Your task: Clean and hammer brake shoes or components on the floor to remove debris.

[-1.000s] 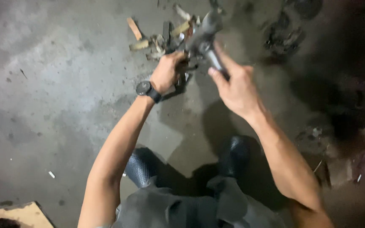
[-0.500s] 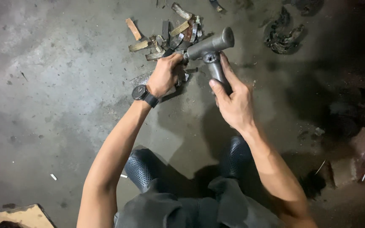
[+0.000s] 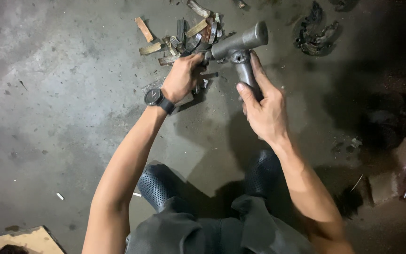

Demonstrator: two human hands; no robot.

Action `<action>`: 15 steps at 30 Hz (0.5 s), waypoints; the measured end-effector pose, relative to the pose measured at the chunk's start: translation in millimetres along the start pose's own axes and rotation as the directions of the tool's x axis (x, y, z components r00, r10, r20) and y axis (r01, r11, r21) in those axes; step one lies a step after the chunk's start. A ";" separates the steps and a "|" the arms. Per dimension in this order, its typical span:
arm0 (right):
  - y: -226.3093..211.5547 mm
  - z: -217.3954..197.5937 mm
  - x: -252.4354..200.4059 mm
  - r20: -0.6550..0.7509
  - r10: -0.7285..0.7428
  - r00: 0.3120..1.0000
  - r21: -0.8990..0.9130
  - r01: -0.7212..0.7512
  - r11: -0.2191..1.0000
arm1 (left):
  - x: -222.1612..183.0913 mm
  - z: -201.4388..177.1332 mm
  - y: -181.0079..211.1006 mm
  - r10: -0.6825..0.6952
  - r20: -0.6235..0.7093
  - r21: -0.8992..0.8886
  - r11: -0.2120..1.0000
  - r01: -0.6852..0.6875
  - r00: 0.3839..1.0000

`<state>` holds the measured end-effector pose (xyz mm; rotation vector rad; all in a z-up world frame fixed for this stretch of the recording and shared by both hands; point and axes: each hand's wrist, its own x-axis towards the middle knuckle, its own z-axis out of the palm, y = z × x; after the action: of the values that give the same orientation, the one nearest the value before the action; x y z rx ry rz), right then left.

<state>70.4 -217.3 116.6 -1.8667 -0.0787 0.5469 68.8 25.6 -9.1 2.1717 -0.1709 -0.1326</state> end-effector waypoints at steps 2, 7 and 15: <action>3.8 0.1 3.4 0.003 -0.019 1.000 -0.024 0.019 1.000 | 8.6 3.6 -5.7 -0.017 0.025 0.010 1.000 0.017 1.000; 24.0 -8.4 33.7 0.063 -0.067 0.996 -0.296 0.083 0.952 | 22.2 12.5 -6.5 -0.068 0.091 0.027 0.997 0.066 0.994; 7.3 -17.6 21.5 -0.039 -0.125 0.991 -0.059 0.123 0.991 | 16.3 9.3 -8.5 0.046 0.040 0.059 0.997 -0.048 0.998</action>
<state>95.2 -228.7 107.4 -1.9132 -0.1822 0.4227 84.0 20.1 -21.9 2.2242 -0.2507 -0.1442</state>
